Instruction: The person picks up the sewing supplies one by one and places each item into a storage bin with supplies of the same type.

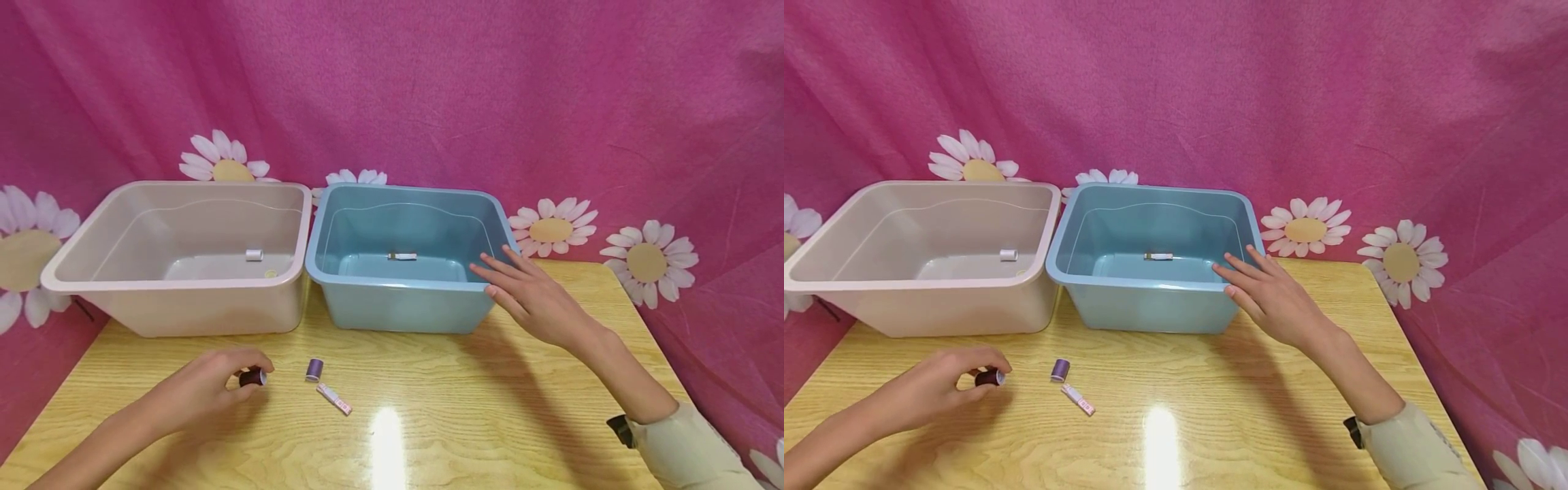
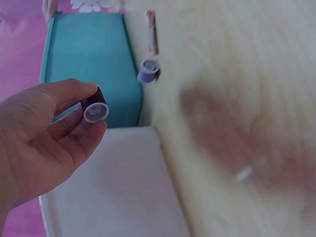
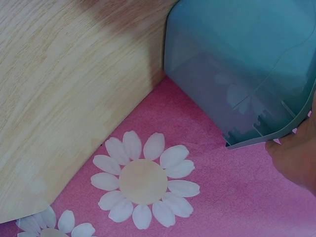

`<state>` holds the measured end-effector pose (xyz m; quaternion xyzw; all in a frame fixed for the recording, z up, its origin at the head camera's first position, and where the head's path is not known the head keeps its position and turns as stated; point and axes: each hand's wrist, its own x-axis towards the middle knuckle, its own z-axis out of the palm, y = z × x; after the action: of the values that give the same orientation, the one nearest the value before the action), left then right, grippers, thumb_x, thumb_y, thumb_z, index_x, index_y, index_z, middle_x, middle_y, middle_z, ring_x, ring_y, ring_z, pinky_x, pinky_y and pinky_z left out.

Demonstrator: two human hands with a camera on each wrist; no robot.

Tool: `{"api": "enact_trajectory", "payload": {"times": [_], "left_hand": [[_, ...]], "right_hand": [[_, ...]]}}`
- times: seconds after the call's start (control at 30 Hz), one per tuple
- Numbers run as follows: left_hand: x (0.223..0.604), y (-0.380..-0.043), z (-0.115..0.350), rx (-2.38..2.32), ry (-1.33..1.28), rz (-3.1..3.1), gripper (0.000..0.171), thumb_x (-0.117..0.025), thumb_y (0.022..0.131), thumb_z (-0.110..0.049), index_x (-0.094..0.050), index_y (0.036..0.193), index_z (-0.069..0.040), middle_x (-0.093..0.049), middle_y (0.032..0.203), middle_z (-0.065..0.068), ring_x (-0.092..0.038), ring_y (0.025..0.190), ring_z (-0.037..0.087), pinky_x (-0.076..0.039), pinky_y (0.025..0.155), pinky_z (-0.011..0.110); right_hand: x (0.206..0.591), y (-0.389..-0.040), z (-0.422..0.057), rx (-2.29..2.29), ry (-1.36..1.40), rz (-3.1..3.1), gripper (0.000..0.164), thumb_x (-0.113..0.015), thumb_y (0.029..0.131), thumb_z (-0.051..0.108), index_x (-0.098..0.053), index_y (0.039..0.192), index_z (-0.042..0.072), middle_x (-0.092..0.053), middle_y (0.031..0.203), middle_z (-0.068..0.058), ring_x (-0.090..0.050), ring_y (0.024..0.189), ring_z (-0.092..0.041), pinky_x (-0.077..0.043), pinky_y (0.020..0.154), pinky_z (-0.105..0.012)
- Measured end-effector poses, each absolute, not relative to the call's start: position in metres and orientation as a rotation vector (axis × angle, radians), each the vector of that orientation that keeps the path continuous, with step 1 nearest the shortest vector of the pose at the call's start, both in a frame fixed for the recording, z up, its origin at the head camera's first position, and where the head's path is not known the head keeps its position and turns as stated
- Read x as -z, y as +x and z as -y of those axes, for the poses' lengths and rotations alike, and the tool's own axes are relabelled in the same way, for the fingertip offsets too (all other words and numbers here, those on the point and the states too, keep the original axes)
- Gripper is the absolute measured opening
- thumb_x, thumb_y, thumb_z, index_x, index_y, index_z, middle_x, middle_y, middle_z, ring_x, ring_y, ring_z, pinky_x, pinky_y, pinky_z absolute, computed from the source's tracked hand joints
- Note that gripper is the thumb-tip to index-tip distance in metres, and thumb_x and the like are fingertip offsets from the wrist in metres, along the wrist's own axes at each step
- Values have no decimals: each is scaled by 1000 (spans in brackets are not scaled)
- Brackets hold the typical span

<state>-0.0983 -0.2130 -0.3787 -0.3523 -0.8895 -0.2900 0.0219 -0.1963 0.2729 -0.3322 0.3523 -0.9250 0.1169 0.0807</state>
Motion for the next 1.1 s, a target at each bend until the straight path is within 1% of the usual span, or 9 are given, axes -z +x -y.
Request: {"api": "enact_trajectory", "payload": {"times": [0.27,0.37,0.47,0.57,0.7,0.8,0.9,1.0,1.1], "left_hand": [[361,-108,224,795,-1094,2517,38,-84,69,9,-69,94,-16,-62,87,-13,-56,76,0,-51,63,21],[352,-112,227,759,-1100,2457,11,-78,89,-20,-69,95,-17,-62,87,-14,-57,76,0,-49,66,17],[343,-115,230,766,-1116,2421,19,-63,99,-35,-69,97,-17,-63,89,-13,-58,77,1,-47,68,13],[335,-117,231,765,-1121,2414,10,-75,90,-15,-68,98,-16,-65,92,-10,-60,78,3,-48,70,11],[327,-120,233,767,-1109,2428,37,-81,73,7,-68,98,-16,-66,93,-8,-61,79,4,-48,73,12],[321,-122,235,799,-1096,2425,13,-77,90,-19,-68,100,-18,-66,95,-9,-61,80,5,-48,74,12],[314,-126,237,839,-1092,2407,28,-58,98,-44,-69,101,-19,-67,96,-8,-61,82,5,-48,76,11],[307,-130,238,846,-1064,2400,12,-75,92,-25,-70,100,-17,-68,98,-6,-61,84,4,-48,77,10],[300,-134,240,858,-1023,2416,35,-83,73,8,-71,98,-14,-69,97,-5,-61,86,1,-48,78,10]], "right_hand": [[332,-197,-273,-349,1056,2768,50,-57,103,22,-46,151,18,-39,155,-10,-19,147,-41,-23,112,-61],[332,-197,-273,-352,1055,2770,50,-57,103,22,-45,151,18,-40,155,-11,-19,147,-41,-23,112,-61],[332,-197,-273,-355,1057,2772,50,-56,103,22,-45,151,18,-40,155,-11,-19,147,-41,-22,113,-60],[332,-197,-273,-356,1058,2773,50,-56,103,22,-45,151,18,-40,155,-11,-19,147,-42,-22,113,-60],[332,-197,-273,-355,1056,2777,50,-56,103,23,-45,152,18,-39,155,-11,-19,147,-42,-21,113,-60],[331,-196,-273,-357,1055,2781,50,-56,103,23,-45,152,19,-39,156,-11,-19,147,-42,-22,113,-60],[331,-196,-273,-365,1053,2783,50,-56,103,23,-45,152,19,-39,156,-11,-18,147,-42,-22,113,-60],[330,-196,-272,-368,1052,2783,50,-56,103,22,-45,152,19,-39,155,-11,-19,147,-42,-22,112,-61],[330,-196,-273,-365,1051,2781,50,-56,103,22,-45,151,19,-39,155,-11,-19,147,-41,-23,112,-62]]}}
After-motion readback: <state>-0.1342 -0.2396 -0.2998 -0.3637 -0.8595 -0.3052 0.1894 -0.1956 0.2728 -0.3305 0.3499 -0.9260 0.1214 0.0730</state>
